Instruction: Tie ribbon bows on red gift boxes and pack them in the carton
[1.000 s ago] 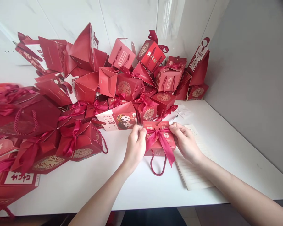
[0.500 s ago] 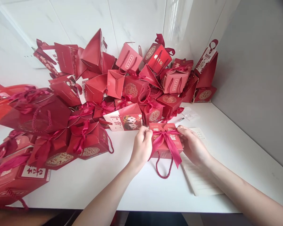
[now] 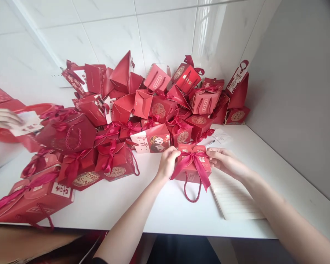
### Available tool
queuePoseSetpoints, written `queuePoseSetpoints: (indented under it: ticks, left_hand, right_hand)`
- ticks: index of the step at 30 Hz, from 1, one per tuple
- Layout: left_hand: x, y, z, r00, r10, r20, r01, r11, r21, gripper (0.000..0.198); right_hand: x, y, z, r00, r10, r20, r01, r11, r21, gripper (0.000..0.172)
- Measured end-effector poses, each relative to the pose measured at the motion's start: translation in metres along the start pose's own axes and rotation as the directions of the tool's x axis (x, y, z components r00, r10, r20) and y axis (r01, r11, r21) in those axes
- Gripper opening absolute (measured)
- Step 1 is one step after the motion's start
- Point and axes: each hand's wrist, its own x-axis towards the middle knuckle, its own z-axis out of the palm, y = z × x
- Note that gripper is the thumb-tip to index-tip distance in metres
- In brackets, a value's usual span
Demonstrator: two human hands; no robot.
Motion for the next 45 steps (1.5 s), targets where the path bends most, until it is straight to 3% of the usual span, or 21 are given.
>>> queuePoseSetpoints:
  ticks: [5,9,14,18,22,24,28,31,37,41,43,45]
  left_hand:
    - [-0.003,-0.004,0.001,0.996,0.086,-0.027,-0.086,0.996,-0.013,0.030]
    - [-0.006,-0.009,0.002,0.996,0.077,-0.044,-0.079,0.996,-0.051,0.032]
    - [-0.014,-0.012,-0.007,1.000,0.023,0.018,-0.020,0.989,-0.147,0.029]
    - [-0.028,-0.005,-0.015,0.982,-0.002,0.191,0.039,0.981,-0.191,0.024]
    - [-0.038,0.000,-0.016,0.953,-0.027,0.303,0.082,0.982,-0.171,0.036]
    - [-0.040,-0.001,-0.014,0.963,-0.033,0.266,0.073,0.987,-0.141,0.036]
    - [-0.051,-0.003,-0.011,0.991,-0.028,0.132,0.034,0.999,-0.041,0.048]
    - [-0.063,0.002,-0.015,0.997,0.019,0.070,-0.023,0.998,0.054,0.043]
    - [-0.072,0.028,-0.039,0.990,0.064,0.122,-0.086,0.979,0.184,0.034]
    - [-0.084,0.037,-0.051,0.997,0.053,0.050,-0.064,0.971,0.231,0.036]
    - [-0.100,0.037,-0.052,0.996,0.077,-0.055,-0.057,0.952,0.300,0.038]
    - [-0.121,0.032,-0.048,0.986,0.097,-0.135,-0.037,0.920,0.391,0.037]
  right_hand:
    - [0.003,0.004,-0.010,0.993,0.045,0.108,-0.046,0.999,0.009,0.035]
    - [-0.001,0.007,-0.007,0.991,0.053,0.120,-0.050,0.998,-0.031,0.031]
    - [-0.018,0.016,0.004,0.993,-0.078,-0.092,0.070,0.994,-0.087,0.032]
    - [-0.032,0.017,0.010,0.956,-0.200,-0.213,0.155,0.965,-0.212,0.033]
    - [-0.031,0.016,0.016,0.933,-0.272,-0.235,0.179,0.919,-0.352,0.061]
    - [-0.030,0.018,0.020,0.931,-0.295,-0.216,0.188,0.893,-0.409,0.068]
    - [-0.040,0.028,0.035,0.931,-0.328,-0.163,0.221,0.858,-0.463,0.062]
    - [-0.055,0.037,0.048,0.923,-0.357,-0.141,0.245,0.830,-0.500,0.058]
    - [-0.070,0.044,0.058,0.934,-0.355,-0.031,0.274,0.772,-0.573,0.048]
    - [-0.086,0.044,0.055,0.901,-0.432,0.053,0.336,0.614,-0.714,0.069]
    - [-0.099,0.040,0.061,0.823,-0.567,0.040,0.337,0.431,-0.837,0.076]
    - [-0.110,0.036,0.074,0.727,-0.674,0.129,0.335,0.184,-0.924,0.065]
